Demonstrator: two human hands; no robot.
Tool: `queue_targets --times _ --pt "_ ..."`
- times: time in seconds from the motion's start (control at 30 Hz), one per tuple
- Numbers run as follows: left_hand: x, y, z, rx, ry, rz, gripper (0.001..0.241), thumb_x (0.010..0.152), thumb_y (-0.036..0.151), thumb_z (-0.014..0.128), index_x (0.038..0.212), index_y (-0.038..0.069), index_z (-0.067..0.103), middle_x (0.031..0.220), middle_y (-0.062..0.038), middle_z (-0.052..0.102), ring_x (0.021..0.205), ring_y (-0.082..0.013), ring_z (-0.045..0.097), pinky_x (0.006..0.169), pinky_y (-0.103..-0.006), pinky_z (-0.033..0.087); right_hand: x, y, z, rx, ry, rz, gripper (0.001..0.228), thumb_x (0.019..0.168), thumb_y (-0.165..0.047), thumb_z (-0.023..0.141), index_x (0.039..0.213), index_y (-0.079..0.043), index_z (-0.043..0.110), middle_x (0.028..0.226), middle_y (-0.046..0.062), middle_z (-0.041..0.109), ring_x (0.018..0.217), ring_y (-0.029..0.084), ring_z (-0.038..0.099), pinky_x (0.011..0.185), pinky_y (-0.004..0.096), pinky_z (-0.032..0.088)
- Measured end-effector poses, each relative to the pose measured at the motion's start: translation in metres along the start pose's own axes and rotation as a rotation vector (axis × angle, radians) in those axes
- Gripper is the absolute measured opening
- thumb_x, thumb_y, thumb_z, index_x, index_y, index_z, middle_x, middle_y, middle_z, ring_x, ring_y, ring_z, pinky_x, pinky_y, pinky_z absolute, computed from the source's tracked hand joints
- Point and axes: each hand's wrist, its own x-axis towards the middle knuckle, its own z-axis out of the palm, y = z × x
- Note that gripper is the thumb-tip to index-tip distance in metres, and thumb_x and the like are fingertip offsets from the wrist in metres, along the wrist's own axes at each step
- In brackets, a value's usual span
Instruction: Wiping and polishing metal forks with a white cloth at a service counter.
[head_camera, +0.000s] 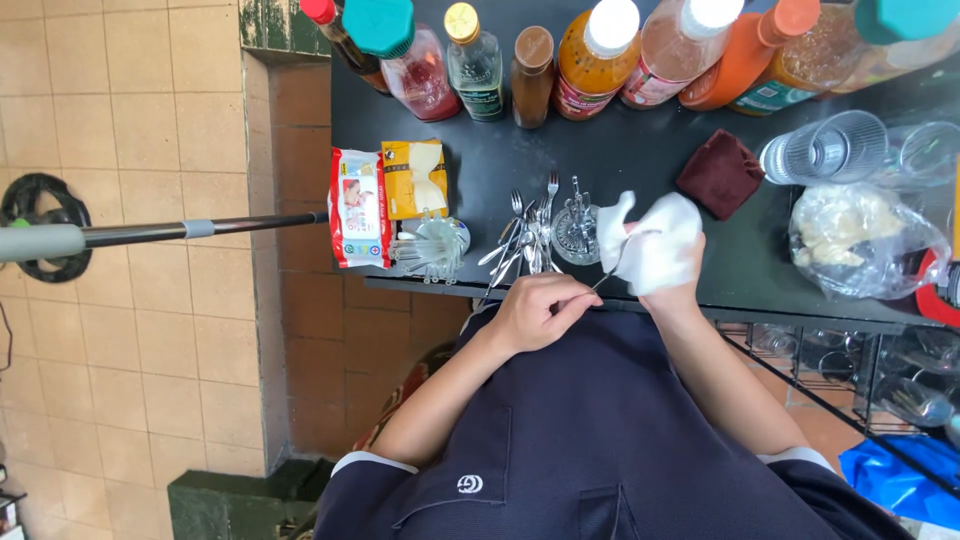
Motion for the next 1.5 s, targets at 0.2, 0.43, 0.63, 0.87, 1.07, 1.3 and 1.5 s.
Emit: queue_targets --times 0.2,0.43,0.63,0.87,1.07,1.3,1.5 --pt "0.013 0.001 0.007 0.010 0.090 -0.104 0.011 0.097 0.012 0.068 0.093 0.006 0.077 0.081 -0.007 0.074 0.061 -0.0156 0.065 0.060 -0.0290 0.053 0.010 -0.074 0.066 0.295 -0.005 0.121 0.023 0.096 -0.001 0.069 0.118 -0.001 0.064 0.117 0.006 0.069 0.108 0.015 0.070 0.100 0.029 0.058" --pt "0.017 -0.010 0.018 0.039 0.112 -0.089 0.011 0.098 0.012 0.068 0.093 0.008 0.076 0.083 -0.006 0.074 0.064 -0.0138 0.067 0.064 -0.0280 0.055 0.022 -0.056 0.026 0.259 -0.044 0.150 0.014 0.099 0.000 0.068 0.113 0.001 0.066 0.102 0.010 0.071 0.086 0.019 0.071 0.077 0.034 0.059" --pt "0.022 -0.009 0.012 0.074 0.080 -0.100 0.012 0.096 0.013 0.069 0.089 0.006 0.076 0.078 -0.006 0.073 0.061 -0.0150 0.066 0.059 -0.0279 0.052 0.032 -0.053 0.031 -0.255 -0.147 0.057 0.011 0.107 -0.004 0.064 0.115 0.002 0.067 0.108 0.006 0.069 0.096 0.012 0.065 0.085 0.028 0.053" --pt "0.024 -0.016 0.000 0.021 0.121 -0.159 0.016 0.099 0.014 0.066 0.089 0.006 0.076 0.072 -0.005 0.071 0.056 -0.0126 0.062 0.055 -0.0270 0.049 0.036 -0.081 0.085 0.180 -0.321 0.365 0.026 0.097 -0.006 0.063 0.122 -0.001 0.065 0.112 0.003 0.071 0.101 0.012 0.068 0.090 0.028 0.056" --pt "0.025 -0.023 0.002 -0.058 0.177 -0.243 0.016 0.100 0.015 0.063 0.096 0.005 0.076 0.073 -0.005 0.069 0.059 -0.0130 0.066 0.057 -0.0271 0.050 0.025 -0.060 0.068 -0.124 -0.447 0.325 0.021 0.100 -0.007 0.067 0.120 0.002 0.068 0.102 0.004 0.072 0.090 0.012 0.069 0.079 0.027 0.057" --pt "0.039 -0.006 -0.002 0.121 0.144 -0.091 0.013 0.096 0.013 0.067 0.087 0.006 0.073 0.079 -0.007 0.073 0.065 -0.0191 0.069 0.061 -0.0310 0.053 0.036 -0.100 0.092 -0.112 -0.181 0.286 0.018 0.102 -0.008 0.063 0.117 0.000 0.068 0.106 0.003 0.075 0.094 0.011 0.071 0.083 0.025 0.057" --pt "0.035 -0.003 0.002 0.139 0.112 -0.047 0.015 0.097 0.012 0.065 0.086 0.006 0.072 0.080 -0.006 0.073 0.069 -0.0203 0.071 0.063 -0.0305 0.055 0.044 -0.084 0.058 -0.198 -0.080 0.008 0.023 0.095 0.002 0.072 0.118 0.001 0.069 0.108 0.002 0.071 0.095 0.010 0.066 0.086 0.025 0.054"
